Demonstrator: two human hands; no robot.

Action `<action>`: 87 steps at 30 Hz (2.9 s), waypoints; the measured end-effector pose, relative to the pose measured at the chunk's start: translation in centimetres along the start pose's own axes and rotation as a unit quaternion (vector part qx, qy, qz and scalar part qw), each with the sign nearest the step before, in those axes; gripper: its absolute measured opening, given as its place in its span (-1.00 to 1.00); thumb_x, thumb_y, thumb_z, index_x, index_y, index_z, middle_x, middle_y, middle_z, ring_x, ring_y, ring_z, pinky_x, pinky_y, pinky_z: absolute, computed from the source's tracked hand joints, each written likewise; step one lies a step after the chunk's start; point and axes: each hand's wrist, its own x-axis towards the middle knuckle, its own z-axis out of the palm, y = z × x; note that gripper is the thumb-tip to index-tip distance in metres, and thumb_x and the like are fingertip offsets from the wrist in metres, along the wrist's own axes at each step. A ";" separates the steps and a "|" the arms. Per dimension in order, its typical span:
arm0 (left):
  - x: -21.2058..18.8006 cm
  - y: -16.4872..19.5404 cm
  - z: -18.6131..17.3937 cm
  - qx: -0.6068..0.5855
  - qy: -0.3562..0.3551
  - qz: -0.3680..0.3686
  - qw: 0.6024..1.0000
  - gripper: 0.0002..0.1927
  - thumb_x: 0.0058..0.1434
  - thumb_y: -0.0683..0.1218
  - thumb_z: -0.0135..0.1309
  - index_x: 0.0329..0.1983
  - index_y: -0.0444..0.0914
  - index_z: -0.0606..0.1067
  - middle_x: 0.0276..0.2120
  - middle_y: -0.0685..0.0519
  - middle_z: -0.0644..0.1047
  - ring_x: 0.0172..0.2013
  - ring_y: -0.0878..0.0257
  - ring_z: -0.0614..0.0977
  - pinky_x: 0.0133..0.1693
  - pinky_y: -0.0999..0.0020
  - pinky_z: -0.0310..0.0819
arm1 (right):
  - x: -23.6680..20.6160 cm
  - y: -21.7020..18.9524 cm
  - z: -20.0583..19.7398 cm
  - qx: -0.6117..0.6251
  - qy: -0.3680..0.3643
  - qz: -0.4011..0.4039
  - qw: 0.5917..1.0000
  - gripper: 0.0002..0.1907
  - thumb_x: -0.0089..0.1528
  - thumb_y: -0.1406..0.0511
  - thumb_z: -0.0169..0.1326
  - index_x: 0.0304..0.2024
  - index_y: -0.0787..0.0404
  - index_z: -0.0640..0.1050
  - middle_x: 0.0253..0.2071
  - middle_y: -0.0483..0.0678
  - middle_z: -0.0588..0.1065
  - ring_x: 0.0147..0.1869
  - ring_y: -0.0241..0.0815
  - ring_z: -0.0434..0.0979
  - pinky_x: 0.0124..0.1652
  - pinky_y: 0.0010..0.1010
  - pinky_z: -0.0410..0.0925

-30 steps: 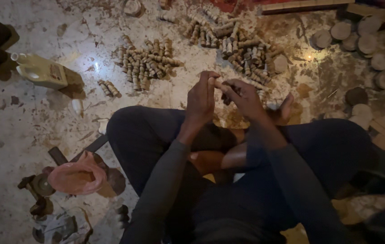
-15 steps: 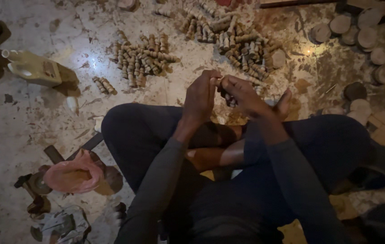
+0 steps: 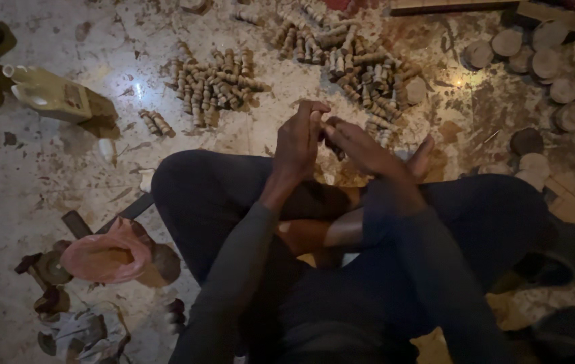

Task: The person sits cross-legged on the floor and repeatedly picks up small wooden pieces, joining them together by hand. The person places the assembled pieces into a growing pile on the floor.

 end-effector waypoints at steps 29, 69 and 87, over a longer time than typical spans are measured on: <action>-0.2 -1.9 2.2 -0.048 0.040 0.008 0.998 -0.59 0.65 0.13 -0.33 0.13 -0.24 0.42 -0.29 -0.08 0.61 -0.37 0.01 0.66 -0.36 0.17 0.49 | -1.4 -2.1 0.5 -0.278 0.152 -0.101 0.943 -0.81 0.36 0.34 0.12 -0.08 0.38 0.55 -0.24 0.13 0.51 -0.21 0.09 0.54 -0.21 -0.12 0.38; -0.6 -1.3 1.6 0.003 0.030 -0.034 0.999 -0.63 0.62 0.11 -0.27 0.15 -0.20 0.45 -0.32 -0.05 0.61 -0.36 -0.03 0.64 -0.36 0.12 0.47 | -0.7 0.2 0.9 -0.233 0.173 -0.122 0.949 -0.84 0.30 0.40 0.20 -0.11 0.38 0.59 -0.23 0.12 0.56 -0.17 -0.01 0.62 -0.16 -0.27 0.44; -0.6 -0.8 1.7 -0.002 0.025 -0.031 0.999 -0.60 0.62 0.12 -0.29 0.09 -0.23 0.45 -0.32 -0.08 0.58 -0.43 0.07 0.56 -0.39 0.20 0.35 | 0.2 -0.3 0.2 0.241 0.136 0.080 0.958 -0.68 0.38 0.19 0.22 -0.38 0.26 0.53 -0.51 -0.16 0.47 -0.50 -0.38 0.38 -0.45 -0.50 0.27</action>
